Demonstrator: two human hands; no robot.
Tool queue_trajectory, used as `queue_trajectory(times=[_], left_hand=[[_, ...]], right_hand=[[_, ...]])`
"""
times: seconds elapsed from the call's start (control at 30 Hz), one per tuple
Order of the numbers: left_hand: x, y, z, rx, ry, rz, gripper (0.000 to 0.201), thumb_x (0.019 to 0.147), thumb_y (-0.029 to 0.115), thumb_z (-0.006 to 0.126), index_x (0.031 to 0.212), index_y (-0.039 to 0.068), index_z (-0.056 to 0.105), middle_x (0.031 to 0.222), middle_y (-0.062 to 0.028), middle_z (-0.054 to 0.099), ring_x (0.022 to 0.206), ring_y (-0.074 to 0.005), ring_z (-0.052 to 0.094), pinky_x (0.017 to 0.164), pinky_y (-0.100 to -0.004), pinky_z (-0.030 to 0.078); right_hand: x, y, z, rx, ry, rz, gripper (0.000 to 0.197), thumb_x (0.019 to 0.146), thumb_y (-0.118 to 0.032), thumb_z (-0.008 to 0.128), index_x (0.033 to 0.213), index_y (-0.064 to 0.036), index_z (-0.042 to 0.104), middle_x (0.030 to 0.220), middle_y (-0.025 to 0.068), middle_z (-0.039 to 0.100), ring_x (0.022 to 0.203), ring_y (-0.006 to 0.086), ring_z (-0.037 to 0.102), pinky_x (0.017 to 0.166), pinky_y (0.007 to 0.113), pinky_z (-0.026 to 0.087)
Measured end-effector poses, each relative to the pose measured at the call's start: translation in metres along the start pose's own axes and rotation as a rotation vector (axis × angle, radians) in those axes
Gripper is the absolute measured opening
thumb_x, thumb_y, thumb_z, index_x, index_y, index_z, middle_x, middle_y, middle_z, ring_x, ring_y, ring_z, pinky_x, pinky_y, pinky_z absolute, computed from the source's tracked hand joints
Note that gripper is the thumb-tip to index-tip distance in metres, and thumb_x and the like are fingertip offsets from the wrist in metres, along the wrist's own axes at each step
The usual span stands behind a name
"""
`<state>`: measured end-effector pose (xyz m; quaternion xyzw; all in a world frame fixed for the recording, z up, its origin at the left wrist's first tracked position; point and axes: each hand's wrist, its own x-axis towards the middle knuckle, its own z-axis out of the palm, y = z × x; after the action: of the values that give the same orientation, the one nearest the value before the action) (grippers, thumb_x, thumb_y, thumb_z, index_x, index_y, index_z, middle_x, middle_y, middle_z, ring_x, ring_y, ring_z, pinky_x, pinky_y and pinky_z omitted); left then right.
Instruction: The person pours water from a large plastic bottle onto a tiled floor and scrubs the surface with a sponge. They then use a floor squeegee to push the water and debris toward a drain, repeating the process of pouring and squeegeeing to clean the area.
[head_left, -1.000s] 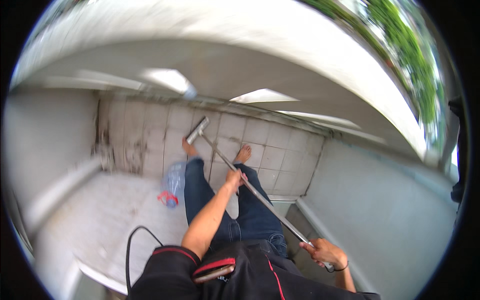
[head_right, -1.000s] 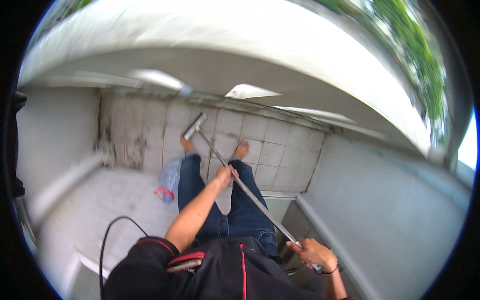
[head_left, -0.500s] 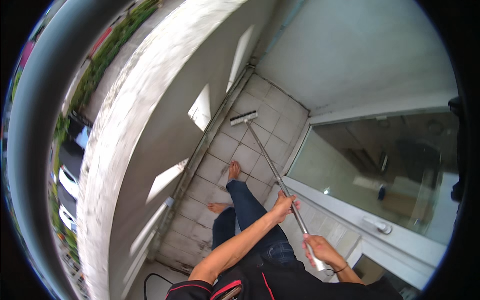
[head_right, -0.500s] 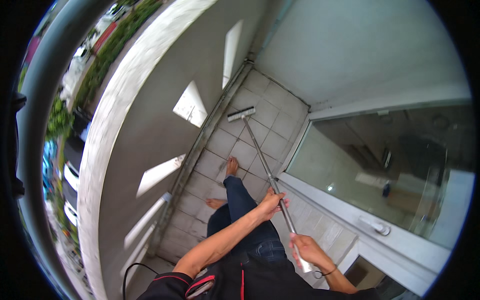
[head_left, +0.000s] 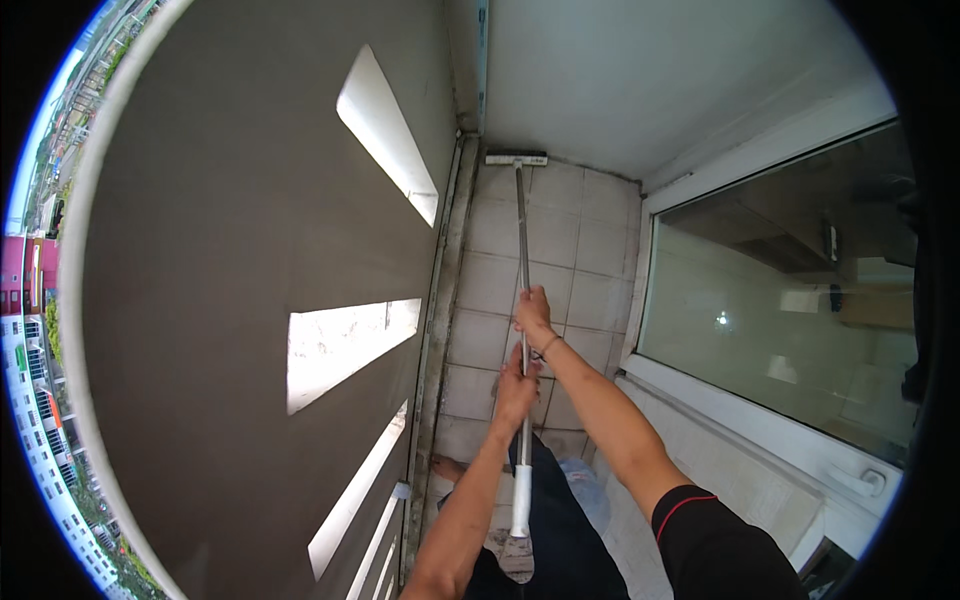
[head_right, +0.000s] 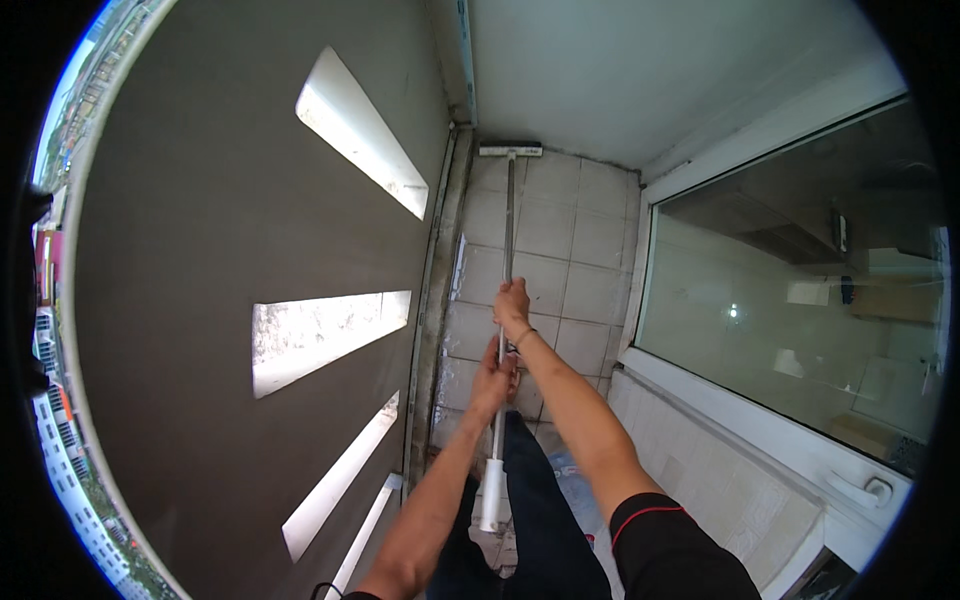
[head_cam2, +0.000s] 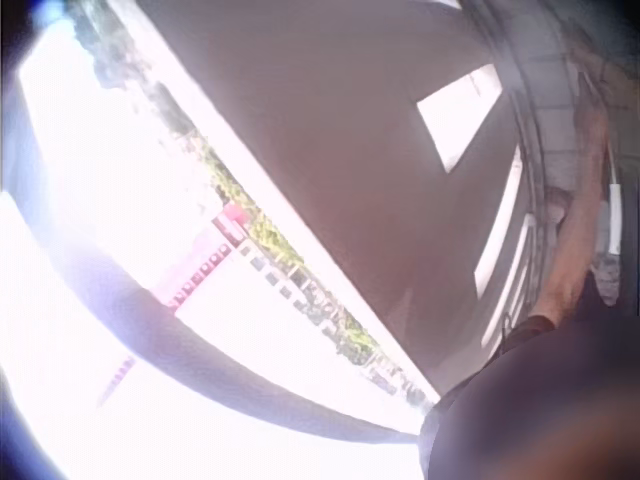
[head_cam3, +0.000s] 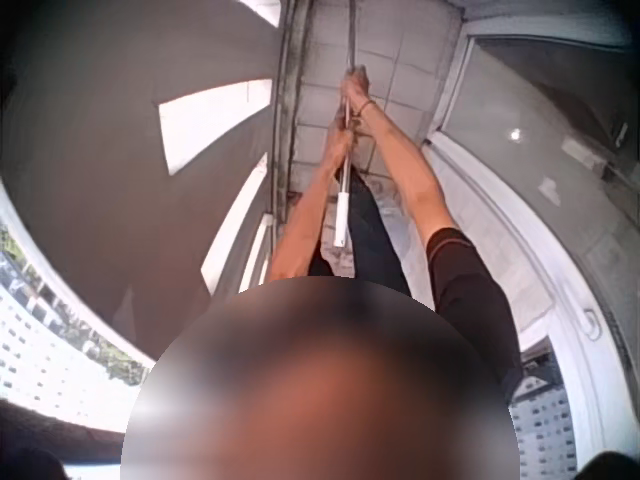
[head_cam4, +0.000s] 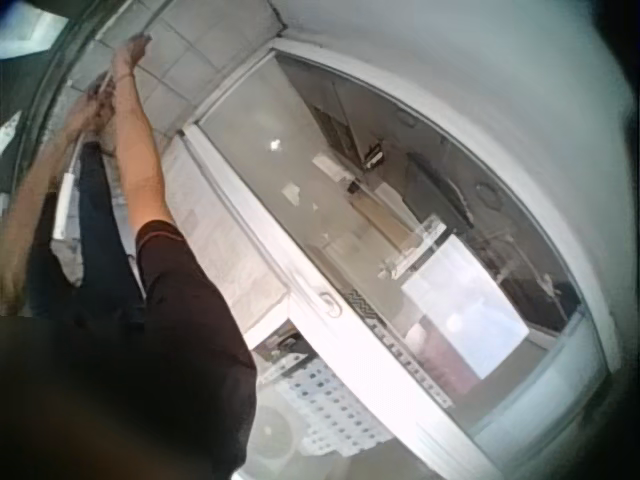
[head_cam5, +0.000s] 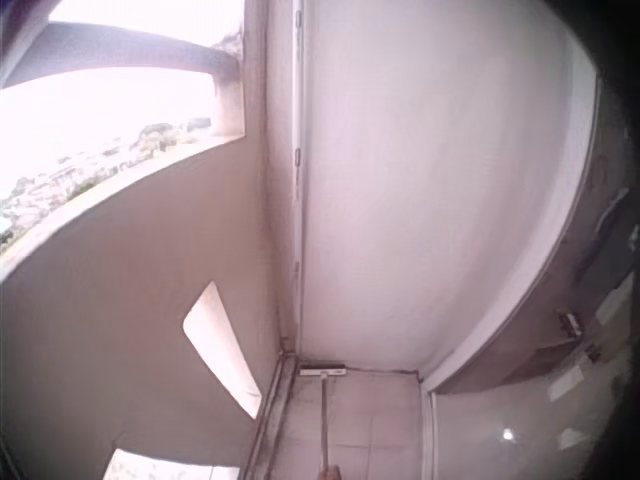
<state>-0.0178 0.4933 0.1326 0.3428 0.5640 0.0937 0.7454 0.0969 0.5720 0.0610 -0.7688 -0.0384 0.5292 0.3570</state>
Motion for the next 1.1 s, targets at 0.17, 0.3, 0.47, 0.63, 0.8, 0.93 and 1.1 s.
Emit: queue_trajectory(times=[0.17,0.3,0.47,0.63,0.8,0.93,1.1], left_hand=[[-0.049,-0.008,-0.04,-0.375,-0.226,-0.275,0.053,0.101,0.027,0.05,0.15,0.019,0.03,0.088,-0.0042,0.057,0.055,-0.009,0.049,0.046,-0.0242,0.044],[-0.144,0.001,-0.03,-0.687,-0.264,-0.307,0.034,0.103,0.027,0.047,0.136,0.018,0.043,0.079,0.0006,0.046,0.05,-0.0047,0.036,0.041,-0.0198,0.035],[-0.186,0.048,0.043,-0.644,-0.349,-0.24,0.037,0.103,0.032,0.048,0.135,0.014,0.04,0.084,-0.0016,0.049,0.052,-0.0094,0.046,0.046,-0.0247,0.042],[-0.143,0.075,0.032,-0.415,-0.097,-0.035,0.057,0.097,0.05,0.051,0.132,0.007,0.04,0.106,-0.0082,0.054,0.089,-0.0159,0.057,0.073,-0.0312,0.052],[0.005,0.073,0.022,-0.283,-0.144,-0.005,0.068,0.092,0.054,0.057,0.133,0.003,0.039,0.113,-0.0102,0.054,0.095,-0.0181,0.057,0.082,-0.0348,0.051],[0.123,0.056,0.053,-0.539,-0.106,-0.319,0.035,0.1,0.04,0.051,0.106,0.006,0.047,0.079,-0.0047,0.051,0.06,-0.0127,0.047,0.053,-0.0267,0.046],[0.124,0.003,0.065,-0.638,0.011,-0.434,0.036,0.103,0.043,0.041,0.084,0.012,0.042,0.061,0.0006,0.037,0.043,-0.0095,0.032,0.035,-0.0239,0.029]], right_hand=[[0.019,0.021,0.022,0.042,0.078,-0.06,0.028,0.098,-0.023,0.055,0.115,-0.0013,0.048,0.088,0.0128,0.061,0.061,0.0199,0.058,0.048,0.035,0.05],[-0.026,0.02,-0.019,0.566,-0.2,0.01,0.016,0.098,-0.015,0.054,0.108,-0.0026,0.052,0.086,0.0097,0.059,0.054,0.0134,0.049,0.042,0.028,0.041],[-0.063,-0.015,-0.065,0.505,-0.21,0.074,0.01,0.096,-0.01,0.055,0.104,-0.0036,0.052,0.08,0.0057,0.054,0.052,0.009,0.044,0.04,0.023,0.036],[-0.105,-0.081,-0.102,0.054,-0.092,-0.029,0.019,0.089,-0.008,0.056,0.104,0.0039,0.055,0.081,0.0091,0.057,0.054,0.0127,0.05,0.041,0.026,0.04],[-0.157,-0.09,-0.115,-0.54,-0.104,-0.285,0.041,0.079,-0.005,0.056,0.118,0.009,0.051,0.087,0.0167,0.062,0.062,0.0204,0.061,0.045,0.032,0.047],[-0.176,-0.07,-0.112,-0.301,-0.229,-0.293,0.041,0.083,-0.006,0.057,0.121,0.0034,0.047,0.081,0.0164,0.062,0.057,0.0209,0.062,0.047,0.033,0.049],[-0.326,-0.055,-0.183,0.467,-0.379,0.507,0.035,0.096,-0.02,0.059,0.126,-0.0094,0.046,0.083,0.0069,0.061,0.047,0.013,0.053,0.039,0.03,0.045]])
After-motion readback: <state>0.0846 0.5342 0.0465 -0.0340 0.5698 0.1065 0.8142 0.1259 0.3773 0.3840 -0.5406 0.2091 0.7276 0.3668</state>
